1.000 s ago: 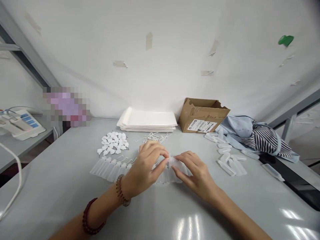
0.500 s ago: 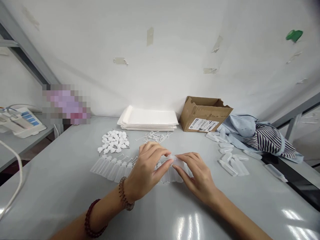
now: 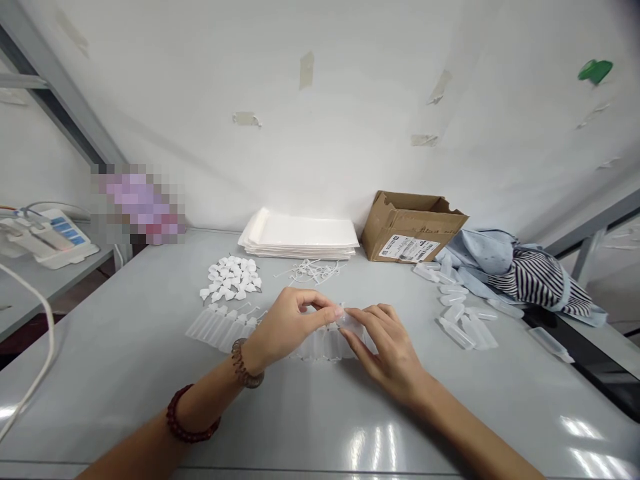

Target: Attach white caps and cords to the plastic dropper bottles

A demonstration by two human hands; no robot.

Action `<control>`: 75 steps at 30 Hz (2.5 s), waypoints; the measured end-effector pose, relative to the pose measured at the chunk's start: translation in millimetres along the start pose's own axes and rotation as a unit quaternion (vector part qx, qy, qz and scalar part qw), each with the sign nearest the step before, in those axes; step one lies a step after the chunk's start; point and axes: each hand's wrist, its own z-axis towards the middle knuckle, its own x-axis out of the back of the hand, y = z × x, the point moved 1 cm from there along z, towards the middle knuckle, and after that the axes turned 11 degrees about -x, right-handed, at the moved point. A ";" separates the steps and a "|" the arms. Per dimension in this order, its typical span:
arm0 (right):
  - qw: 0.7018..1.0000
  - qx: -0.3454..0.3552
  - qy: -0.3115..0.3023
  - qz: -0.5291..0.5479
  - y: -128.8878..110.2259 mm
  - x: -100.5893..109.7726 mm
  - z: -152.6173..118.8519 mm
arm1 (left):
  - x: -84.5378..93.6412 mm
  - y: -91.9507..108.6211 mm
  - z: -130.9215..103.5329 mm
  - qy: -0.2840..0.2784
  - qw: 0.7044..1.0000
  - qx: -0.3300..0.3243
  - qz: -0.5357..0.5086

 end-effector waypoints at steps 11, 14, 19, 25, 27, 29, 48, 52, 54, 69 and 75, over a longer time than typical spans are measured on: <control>1.000 0.002 0.002 -0.014 0.5 2.4 1.7 | -1.4 -1.3 -2.1 0.006 1.000 -0.009 0.018; 1.000 0.005 0.007 -0.022 0.7 3.7 2.4 | 0.3 -0.5 -2.6 0.002 1.000 -0.011 0.020; 1.000 0.011 0.001 -0.030 1.5 4.0 1.1 | 6.9 1.1 -1.8 0.005 1.000 -0.003 0.013; 0.999 0.006 0.001 -0.034 5.0 3.3 0.2 | 14.8 -0.4 -1.8 0.036 0.998 0.039 -0.026; 0.999 0.003 0.002 -0.032 5.9 3.2 0.7 | 13.8 -2.6 -1.7 0.033 0.995 0.058 -0.075; 0.999 0.005 0.010 -0.030 6.0 3.1 1.2 | 11.1 -5.2 -1.2 0.014 0.990 0.074 -0.120; 0.996 0.047 0.071 -0.032 -2.1 3.7 0.9 | 4.7 3.1 -4.2 -0.057 0.958 0.143 -0.243; 0.995 0.059 0.052 -0.060 -2.1 3.4 0.3 | 4.0 8.1 -5.2 -0.056 0.949 0.143 -0.276; 0.995 0.063 0.047 -0.068 -2.6 4.4 -0.2 | 4.1 9.2 -6.0 -0.058 0.951 0.142 -0.267; 1.000 0.025 0.002 0.007 -2.6 3.7 -0.1 | 4.9 16.4 -8.5 -0.105 0.921 0.200 -0.316; 0.999 0.026 -0.002 0.045 -2.8 6.0 1.2 | -4.1 20.7 -13.1 -0.125 0.910 0.164 -0.359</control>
